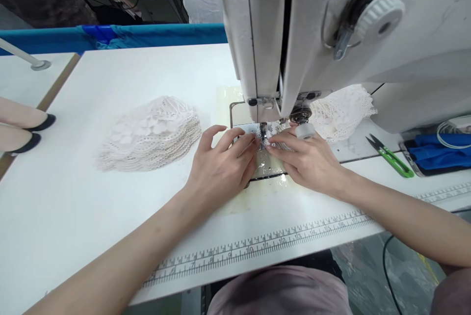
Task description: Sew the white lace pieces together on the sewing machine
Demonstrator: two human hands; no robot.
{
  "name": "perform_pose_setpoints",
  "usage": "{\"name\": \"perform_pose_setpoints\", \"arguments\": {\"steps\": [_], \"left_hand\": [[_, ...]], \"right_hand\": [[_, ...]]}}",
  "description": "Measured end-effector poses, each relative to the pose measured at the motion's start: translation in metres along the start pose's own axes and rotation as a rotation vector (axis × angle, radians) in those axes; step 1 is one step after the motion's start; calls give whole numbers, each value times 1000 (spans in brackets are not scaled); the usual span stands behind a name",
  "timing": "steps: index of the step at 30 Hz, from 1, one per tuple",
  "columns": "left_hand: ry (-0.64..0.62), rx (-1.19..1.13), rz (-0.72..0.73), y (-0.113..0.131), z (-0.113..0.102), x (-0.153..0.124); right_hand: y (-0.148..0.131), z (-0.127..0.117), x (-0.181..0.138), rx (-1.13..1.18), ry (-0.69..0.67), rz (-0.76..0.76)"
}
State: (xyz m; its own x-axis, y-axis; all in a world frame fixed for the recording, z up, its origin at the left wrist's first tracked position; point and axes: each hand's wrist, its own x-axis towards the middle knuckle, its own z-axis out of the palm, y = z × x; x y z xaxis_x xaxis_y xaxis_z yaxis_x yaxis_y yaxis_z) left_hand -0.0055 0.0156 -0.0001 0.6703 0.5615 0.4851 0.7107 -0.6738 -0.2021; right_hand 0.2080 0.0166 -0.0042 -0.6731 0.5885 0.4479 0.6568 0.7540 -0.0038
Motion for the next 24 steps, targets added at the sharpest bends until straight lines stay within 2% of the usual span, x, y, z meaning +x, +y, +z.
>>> {"name": "perform_pose_setpoints", "arguments": {"steps": [7,13,19,24], "left_hand": [[-13,-30,-25,-2,3,0],[-60,-106,-88,-3,7,0],[-86,-142,-138,-2,9,-2],[-56,-116,-130,-3,6,-2]], "right_hand": [[0,1,2,-57,-14,12],[1,0,5,-61,-83,51],[4,-2,4,-82,-63,52],[6,1,3,-78,-58,68]]}}
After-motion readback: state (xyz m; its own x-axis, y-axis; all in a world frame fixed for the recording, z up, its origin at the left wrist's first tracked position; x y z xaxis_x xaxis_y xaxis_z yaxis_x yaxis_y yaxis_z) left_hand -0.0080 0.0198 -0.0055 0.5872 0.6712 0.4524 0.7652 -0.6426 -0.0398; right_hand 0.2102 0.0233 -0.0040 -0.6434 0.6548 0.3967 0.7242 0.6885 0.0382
